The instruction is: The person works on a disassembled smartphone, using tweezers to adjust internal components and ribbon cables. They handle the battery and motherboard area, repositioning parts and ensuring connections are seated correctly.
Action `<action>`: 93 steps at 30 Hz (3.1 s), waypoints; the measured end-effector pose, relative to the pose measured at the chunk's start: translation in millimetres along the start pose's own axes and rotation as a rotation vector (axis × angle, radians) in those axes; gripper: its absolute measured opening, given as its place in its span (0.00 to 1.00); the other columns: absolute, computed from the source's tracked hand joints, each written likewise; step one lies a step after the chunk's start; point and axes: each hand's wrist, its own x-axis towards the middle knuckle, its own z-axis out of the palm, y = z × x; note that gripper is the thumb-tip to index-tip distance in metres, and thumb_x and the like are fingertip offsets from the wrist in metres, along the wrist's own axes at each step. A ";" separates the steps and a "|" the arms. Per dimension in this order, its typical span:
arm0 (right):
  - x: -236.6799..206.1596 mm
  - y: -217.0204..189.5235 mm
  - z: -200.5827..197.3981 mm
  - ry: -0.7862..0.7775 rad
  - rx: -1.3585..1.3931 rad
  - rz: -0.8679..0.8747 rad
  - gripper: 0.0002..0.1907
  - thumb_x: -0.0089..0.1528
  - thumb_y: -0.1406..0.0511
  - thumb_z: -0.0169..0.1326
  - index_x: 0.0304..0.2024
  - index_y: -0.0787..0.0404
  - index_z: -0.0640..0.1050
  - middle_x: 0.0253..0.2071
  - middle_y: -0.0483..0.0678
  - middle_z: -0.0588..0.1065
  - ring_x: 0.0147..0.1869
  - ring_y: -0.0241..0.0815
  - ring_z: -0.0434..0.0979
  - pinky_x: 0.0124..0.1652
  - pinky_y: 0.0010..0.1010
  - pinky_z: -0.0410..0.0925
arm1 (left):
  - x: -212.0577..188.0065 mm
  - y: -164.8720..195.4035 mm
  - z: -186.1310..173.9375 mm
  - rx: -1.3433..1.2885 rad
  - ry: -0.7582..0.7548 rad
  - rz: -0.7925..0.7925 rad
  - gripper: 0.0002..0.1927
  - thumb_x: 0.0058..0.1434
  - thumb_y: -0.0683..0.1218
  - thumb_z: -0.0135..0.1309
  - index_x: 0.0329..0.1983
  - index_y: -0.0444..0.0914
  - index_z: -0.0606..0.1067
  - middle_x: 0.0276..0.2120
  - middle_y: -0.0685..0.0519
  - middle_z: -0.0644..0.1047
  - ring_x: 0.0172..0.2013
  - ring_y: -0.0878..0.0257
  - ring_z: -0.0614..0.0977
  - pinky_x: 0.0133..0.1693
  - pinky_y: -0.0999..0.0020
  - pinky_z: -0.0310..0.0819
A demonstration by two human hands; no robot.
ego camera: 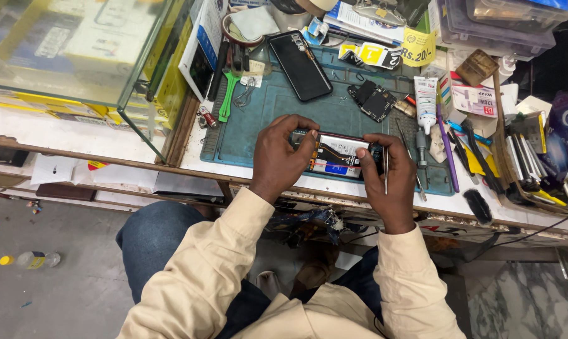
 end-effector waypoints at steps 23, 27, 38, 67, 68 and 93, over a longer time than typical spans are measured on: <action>-2.5 -3.9 -0.2 -0.012 0.019 0.001 0.13 0.70 0.65 0.59 0.53 0.65 0.76 0.38 0.44 0.75 0.35 0.26 0.66 0.33 0.21 0.60 | 0.7 -6.8 2.5 -0.021 0.011 0.003 0.07 0.62 0.46 0.62 0.36 0.37 0.82 0.33 0.53 0.82 0.18 0.70 0.72 0.22 0.71 0.63; -2.3 -4.0 -1.2 -0.019 0.024 0.005 0.12 0.69 0.66 0.59 0.53 0.65 0.76 0.37 0.43 0.74 0.33 0.25 0.65 0.31 0.20 0.59 | 1.1 -7.2 4.3 -0.016 0.013 -0.018 0.07 0.60 0.46 0.63 0.35 0.37 0.81 0.34 0.53 0.82 0.17 0.70 0.73 0.22 0.71 0.65; -0.6 -0.5 -1.4 -0.025 0.031 0.039 0.12 0.69 0.66 0.59 0.52 0.65 0.76 0.35 0.42 0.74 0.32 0.25 0.63 0.30 0.21 0.57 | 6.8 -15.3 10.4 0.008 0.010 -0.034 0.07 0.55 0.45 0.64 0.33 0.36 0.80 0.32 0.52 0.84 0.22 0.66 0.81 0.28 0.69 0.75; 38.4 -57.1 12.0 -0.242 -0.270 -0.276 0.07 0.65 0.65 0.59 0.39 0.64 0.81 0.35 0.54 0.81 0.39 0.51 0.84 0.39 0.37 0.73 | -0.5 -15.0 2.0 -0.100 -0.033 0.102 0.10 0.56 0.42 0.63 0.37 0.33 0.77 0.36 0.50 0.80 0.28 0.64 0.81 0.28 0.69 0.75; 38.2 -56.6 12.1 -0.236 -0.282 -0.289 0.07 0.65 0.65 0.59 0.39 0.64 0.81 0.35 0.54 0.81 0.39 0.51 0.84 0.40 0.37 0.72 | -0.2 -14.7 1.8 -0.091 -0.038 0.088 0.10 0.56 0.43 0.63 0.37 0.33 0.78 0.36 0.50 0.80 0.26 0.64 0.81 0.28 0.69 0.74; 32.0 -50.1 12.1 -0.204 -0.303 -0.290 0.05 0.66 0.67 0.59 0.40 0.63 0.82 0.36 0.53 0.81 0.40 0.52 0.81 0.42 0.40 0.70 | 1.9 -13.0 -9.6 -0.197 -0.169 0.056 0.08 0.63 0.41 0.53 0.42 0.34 0.79 0.33 0.54 0.83 0.23 0.74 0.73 0.25 0.73 0.65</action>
